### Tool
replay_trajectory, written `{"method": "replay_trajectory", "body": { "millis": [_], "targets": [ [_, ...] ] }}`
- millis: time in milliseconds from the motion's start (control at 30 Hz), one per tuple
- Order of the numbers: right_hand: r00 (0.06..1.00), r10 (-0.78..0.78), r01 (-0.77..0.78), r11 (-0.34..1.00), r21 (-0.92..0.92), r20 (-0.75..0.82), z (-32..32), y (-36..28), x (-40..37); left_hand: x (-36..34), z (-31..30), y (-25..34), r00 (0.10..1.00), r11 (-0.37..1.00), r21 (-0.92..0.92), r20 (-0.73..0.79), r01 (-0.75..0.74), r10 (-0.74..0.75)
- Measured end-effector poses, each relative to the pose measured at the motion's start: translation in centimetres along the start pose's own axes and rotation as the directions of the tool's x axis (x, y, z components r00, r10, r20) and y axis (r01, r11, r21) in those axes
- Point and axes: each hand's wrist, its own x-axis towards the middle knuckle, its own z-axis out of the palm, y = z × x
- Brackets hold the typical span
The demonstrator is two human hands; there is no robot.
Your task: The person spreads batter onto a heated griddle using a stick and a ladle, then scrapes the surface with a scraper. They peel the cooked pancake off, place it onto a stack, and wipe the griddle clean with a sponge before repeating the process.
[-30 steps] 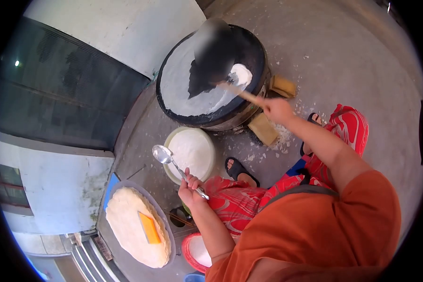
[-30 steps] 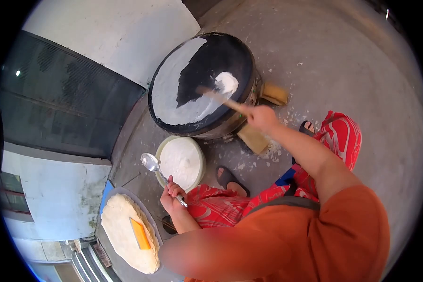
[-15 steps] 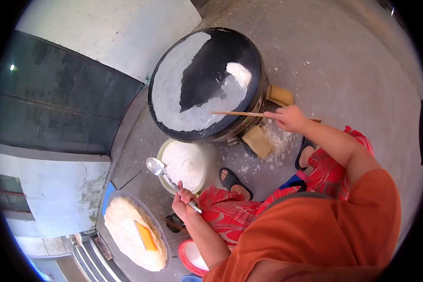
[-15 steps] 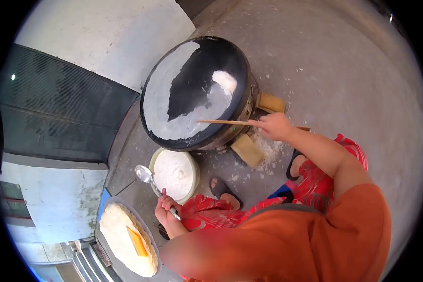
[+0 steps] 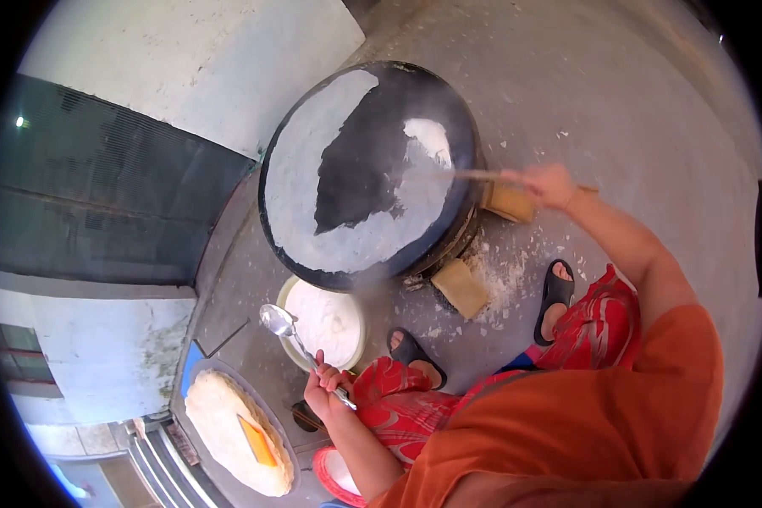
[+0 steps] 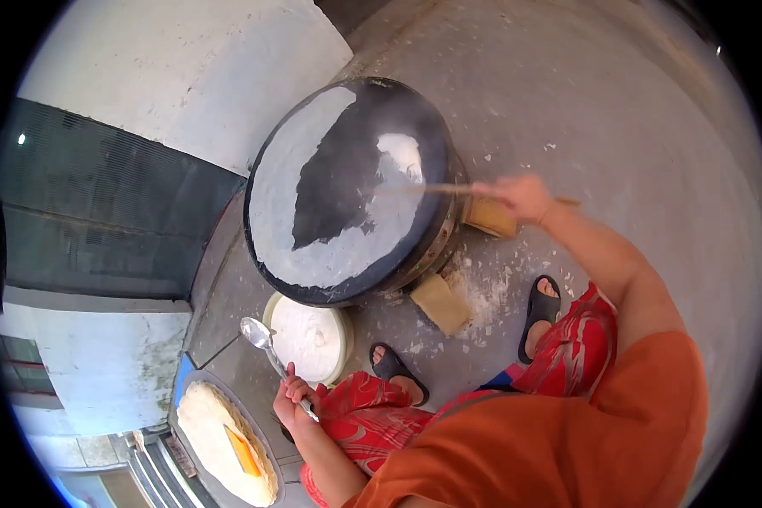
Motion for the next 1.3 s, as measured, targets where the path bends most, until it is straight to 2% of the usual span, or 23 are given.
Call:
{"method": "replay_trajectory", "body": {
  "millis": [33, 67, 133, 167, 233, 267, 333, 367, 433, 500, 533, 600, 633, 700, 833, 900, 933, 1033, 1100, 1133, 1200, 1233, 1300],
  "targets": [
    [0.996, 0.081, -0.083, 0.994, -0.074, -0.030, 0.2, 1.9, 0.7, 0.1, 0.1, -0.1, 1.000, 1.000, 0.011, -0.008, -0.007, 0.007],
    [0.996, 0.083, -0.085, 0.994, -0.069, -0.026, 0.2, 2.9, 2.5, 0.3, 0.2, -0.3, 1.000, 1.000, 0.014, -0.014, -0.009, 0.009],
    [0.980, 0.038, -0.064, 0.990, -0.129, -0.194, 0.3, 2.9, 7.0, 0.6, 0.6, -0.6, 0.999, 1.000, 0.021, -0.037, -0.018, 0.019],
    [0.980, 0.038, -0.063, 0.990, -0.124, -0.196, 0.7, 2.0, 8.4, 0.8, 0.8, -0.8, 0.999, 0.999, 0.024, -0.036, -0.024, 0.025],
    [0.960, 0.256, -0.245, 0.964, 0.107, -0.109, 1.5, 0.2, 10.0, 1.2, 1.0, -0.9, 0.998, 1.000, -0.010, -0.060, -0.006, 0.005],
    [0.960, 0.257, -0.245, 0.964, 0.107, -0.112, 1.3, 0.1, 9.2, 1.3, 1.1, -0.8, 0.998, 1.000, -0.009, -0.057, -0.005, 0.005],
    [0.989, -0.126, 0.112, 0.980, 0.164, 0.078, 0.4, 1.3, 6.4, 1.4, 1.3, -0.6, 0.998, 0.999, -0.034, -0.069, 0.009, -0.012],
    [0.989, -0.132, 0.119, 0.980, 0.161, 0.074, 0.3, 3.2, 6.4, 1.3, 1.3, -0.6, 0.998, 0.999, -0.033, -0.053, 0.019, -0.021],
    [0.991, 0.091, -0.083, 0.993, -0.081, 0.099, -0.2, 6.6, 7.3, 1.6, 1.6, -0.8, 0.998, 1.000, -0.030, -0.057, 0.008, -0.010],
    [0.987, 0.154, -0.136, 0.956, -0.261, 0.052, -0.4, 6.8, 11.3, 1.7, 1.5, -1.1, 0.999, 0.999, 0.017, -0.027, -0.033, 0.033],
    [0.987, 0.155, -0.137, 0.957, -0.257, 0.050, 0.3, 6.1, 13.7, 1.8, 1.8, -1.3, 0.999, 0.999, 0.021, -0.027, -0.036, 0.036],
    [0.982, 0.171, -0.183, 0.970, -0.161, -0.082, 2.2, 4.8, 17.1, 2.0, 2.4, -1.6, 0.998, 1.000, -0.015, -0.064, -0.012, 0.011],
    [0.982, 0.171, -0.183, 0.970, -0.162, -0.082, 2.2, 4.5, 16.8, 2.0, 2.5, -1.7, 0.998, 1.000, -0.015, -0.063, -0.011, 0.010],
    [0.989, 0.082, -0.093, 0.992, 0.086, 0.119, 1.9, 3.9, 15.6, 2.2, 2.3, -1.5, 0.997, 0.999, -0.033, -0.071, 0.007, -0.009],
    [0.984, 0.088, -0.107, 0.987, 0.122, 0.154, 0.6, 8.8, 14.3, 2.2, 2.0, -1.4, 1.000, 1.000, 0.005, -0.023, -0.003, 0.003],
    [0.978, 0.208, -0.199, 0.957, -0.213, 0.022, 0.6, 8.5, 17.3, 2.3, 2.2, -1.5, 1.000, 1.000, -0.001, -0.021, 0.000, 0.000],
    [0.978, 0.208, -0.199, 0.957, -0.212, 0.022, 1.1, 7.2, 18.9, 2.3, 2.3, -1.6, 1.000, 1.000, -0.014, -0.015, 0.003, -0.003],
    [0.978, 0.175, -0.192, 0.968, -0.162, -0.111, 3.8, 5.0, 21.8, 2.6, 2.5, -1.5, 0.998, 0.994, -0.105, -0.049, 0.037, -0.042],
    [0.980, 0.006, 0.023, 0.989, 0.144, -0.197, 4.9, 6.0, 20.3, 2.5, 2.3, -1.1, 0.997, 0.990, -0.130, -0.048, 0.056, -0.063],
    [0.979, -0.001, 0.030, 0.990, 0.137, -0.205, 4.3, 8.0, 19.2, 2.6, 2.2, -0.9, 0.996, 0.985, -0.153, -0.044, 0.075, -0.083],
    [0.975, 0.215, -0.217, 0.976, 0.031, 0.053, 2.7, 11.9, 16.7, 2.5, 2.4, -0.7, 0.996, 0.986, -0.152, -0.050, 0.070, -0.078],
    [0.975, 0.216, -0.218, 0.975, 0.032, 0.051, 1.8, 11.2, 17.2, 2.5, 2.4, -0.6, 0.996, 0.986, -0.156, -0.060, 0.054, -0.064],
    [0.943, 0.330, -0.314, 0.923, -0.224, 0.035, 0.8, 9.0, 19.1, 2.7, 2.5, -0.5, 0.996, 0.987, -0.156, -0.071, 0.039, -0.051]
  ]
}}
